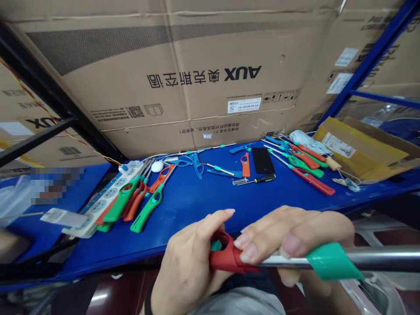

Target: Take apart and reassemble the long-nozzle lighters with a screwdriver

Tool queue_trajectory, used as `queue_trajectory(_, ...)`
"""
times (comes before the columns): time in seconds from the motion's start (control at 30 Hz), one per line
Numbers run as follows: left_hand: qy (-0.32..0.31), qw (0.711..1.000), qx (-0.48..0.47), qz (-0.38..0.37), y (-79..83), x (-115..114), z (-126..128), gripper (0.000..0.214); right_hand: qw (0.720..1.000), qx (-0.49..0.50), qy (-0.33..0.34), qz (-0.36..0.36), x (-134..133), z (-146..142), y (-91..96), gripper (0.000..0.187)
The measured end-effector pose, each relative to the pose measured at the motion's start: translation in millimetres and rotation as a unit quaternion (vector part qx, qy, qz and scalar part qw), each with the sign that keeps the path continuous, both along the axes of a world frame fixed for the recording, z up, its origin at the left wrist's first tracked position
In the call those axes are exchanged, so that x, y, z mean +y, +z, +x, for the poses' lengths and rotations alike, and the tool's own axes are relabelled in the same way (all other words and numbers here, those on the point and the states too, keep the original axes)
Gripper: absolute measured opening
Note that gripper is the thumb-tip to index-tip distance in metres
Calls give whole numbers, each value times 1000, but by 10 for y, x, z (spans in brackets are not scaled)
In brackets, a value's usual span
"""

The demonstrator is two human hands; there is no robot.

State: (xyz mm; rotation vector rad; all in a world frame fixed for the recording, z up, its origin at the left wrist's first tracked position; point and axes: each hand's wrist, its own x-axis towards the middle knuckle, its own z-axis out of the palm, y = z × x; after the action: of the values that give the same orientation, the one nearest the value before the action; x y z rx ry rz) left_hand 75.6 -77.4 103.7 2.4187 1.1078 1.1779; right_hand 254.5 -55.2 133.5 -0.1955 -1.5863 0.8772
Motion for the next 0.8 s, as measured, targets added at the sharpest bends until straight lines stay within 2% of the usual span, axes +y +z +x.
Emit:
queue_trajectory(0.13, -1, 1000, -6, -31, 16, -8, -3, 51, 1000, -18, 12, -19, 11, 36, -24, 27)
queue_trajectory(0.3, 1, 997, -21, -78, 30, -9, 3, 50, 998, -51, 45, -18, 25, 89, -18, 22)
queue_trajectory(0.43, -5, 989, -23, -144, 49, -14, 7, 47, 996, -83, 13, -35, 35, 138, -37, 22)
queue_trajectory(0.57, -8, 982, -21, -190, 86, -5, 14, 40, 995, -76, -18, -56, 37, 161, -149, 21)
queue_trajectory(0.67, -17, 984, 0, -178, 98, 18, 18, 33, 994, -67, -55, -68, 28, 153, -198, 19)
queue_trajectory(0.8, -30, 989, 24, -142, 88, 48, 25, 25, 984, -110, -108, -91, 32, 164, -173, 13)
